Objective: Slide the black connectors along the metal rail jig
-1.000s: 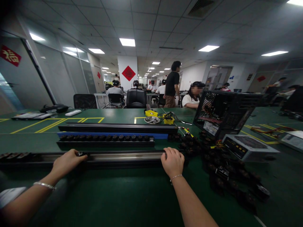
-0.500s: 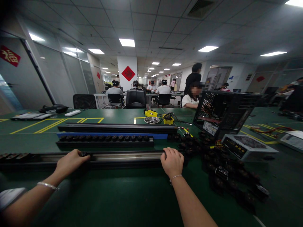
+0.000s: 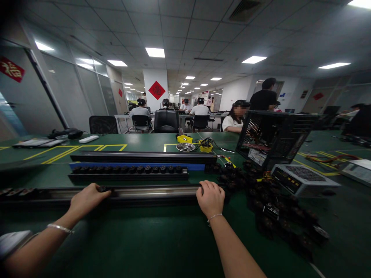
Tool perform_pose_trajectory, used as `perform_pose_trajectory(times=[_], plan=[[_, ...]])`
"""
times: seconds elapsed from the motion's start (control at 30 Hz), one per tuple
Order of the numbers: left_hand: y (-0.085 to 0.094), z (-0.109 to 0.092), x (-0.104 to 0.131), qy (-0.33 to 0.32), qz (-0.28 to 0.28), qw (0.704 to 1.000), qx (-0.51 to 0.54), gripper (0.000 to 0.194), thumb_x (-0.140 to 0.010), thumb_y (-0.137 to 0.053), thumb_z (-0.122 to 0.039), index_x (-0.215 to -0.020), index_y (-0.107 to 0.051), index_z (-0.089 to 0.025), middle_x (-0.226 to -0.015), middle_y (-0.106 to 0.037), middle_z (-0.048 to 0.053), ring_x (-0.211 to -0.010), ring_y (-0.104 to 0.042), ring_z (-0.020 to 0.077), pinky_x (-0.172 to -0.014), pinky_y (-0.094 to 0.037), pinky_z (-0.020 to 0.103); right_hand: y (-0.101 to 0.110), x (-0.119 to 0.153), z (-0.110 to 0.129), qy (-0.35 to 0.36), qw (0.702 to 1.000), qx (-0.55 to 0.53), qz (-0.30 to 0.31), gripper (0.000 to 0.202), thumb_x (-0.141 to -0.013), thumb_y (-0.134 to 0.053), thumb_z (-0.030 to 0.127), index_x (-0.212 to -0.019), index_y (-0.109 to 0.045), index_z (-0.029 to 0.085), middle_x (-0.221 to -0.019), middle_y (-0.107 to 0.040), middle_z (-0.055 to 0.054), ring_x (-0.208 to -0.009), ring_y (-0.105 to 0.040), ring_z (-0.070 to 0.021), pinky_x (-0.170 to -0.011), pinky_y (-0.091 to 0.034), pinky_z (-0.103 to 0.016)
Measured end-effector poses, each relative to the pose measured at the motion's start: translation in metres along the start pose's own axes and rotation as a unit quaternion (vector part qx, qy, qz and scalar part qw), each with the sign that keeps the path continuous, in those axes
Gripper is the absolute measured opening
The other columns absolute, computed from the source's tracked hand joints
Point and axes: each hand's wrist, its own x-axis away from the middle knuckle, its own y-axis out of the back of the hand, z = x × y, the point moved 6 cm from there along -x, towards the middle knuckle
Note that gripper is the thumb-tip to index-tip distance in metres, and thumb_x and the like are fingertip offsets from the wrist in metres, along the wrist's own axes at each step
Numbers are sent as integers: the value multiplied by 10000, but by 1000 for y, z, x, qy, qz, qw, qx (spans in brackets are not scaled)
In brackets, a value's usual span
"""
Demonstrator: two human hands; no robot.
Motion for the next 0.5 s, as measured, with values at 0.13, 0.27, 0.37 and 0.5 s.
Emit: perform_pose_trajectory(times=[0.13,0.27,0.37,0.5], plan=[[0,-1,1,7,4,1000,-3,445,-651,-458,-571,-867,-562,-197,-899,-680,121,-916,-614,334,-791,-414,436,-1,0,0,-1,1000,-2,2,281,-828,-436,278,-985,-665,233,-1081,-662,-31,-1037,-516,-209,-877,-255,-376],[-1,0,0,9,-3,1000,-2,444,-646,-459,-571,-870,-566,-202,-898,-685,115,-920,-614,336,-804,-409,445,-1,0,0,0,1000,-1,1,280,-828,-435,277,-984,-664,235,-1081,-662,-25,-1036,-518,-206,-878,-253,-377],[-2,0,0,5,-9,1000,-1,457,-647,-455,-579,-882,-566,-204,-892,-687,113,-921,-614,340,-810,-407,451,-1,0,0,0,1000,0,-1,277,-826,-438,277,-978,-667,236,-1077,-662,-23,-1032,-520,-205,-877,-257,-374],[-4,-3,1,10,0,1000,-1,462,-649,-452,-580,-894,-559,-202,-900,-684,116,-922,-613,335,-810,-407,445,0,0,0,4,1000,1,-3,278,-828,-438,280,-978,-668,235,-1075,-662,-26,-1027,-521,-206,-875,-260,-372]])
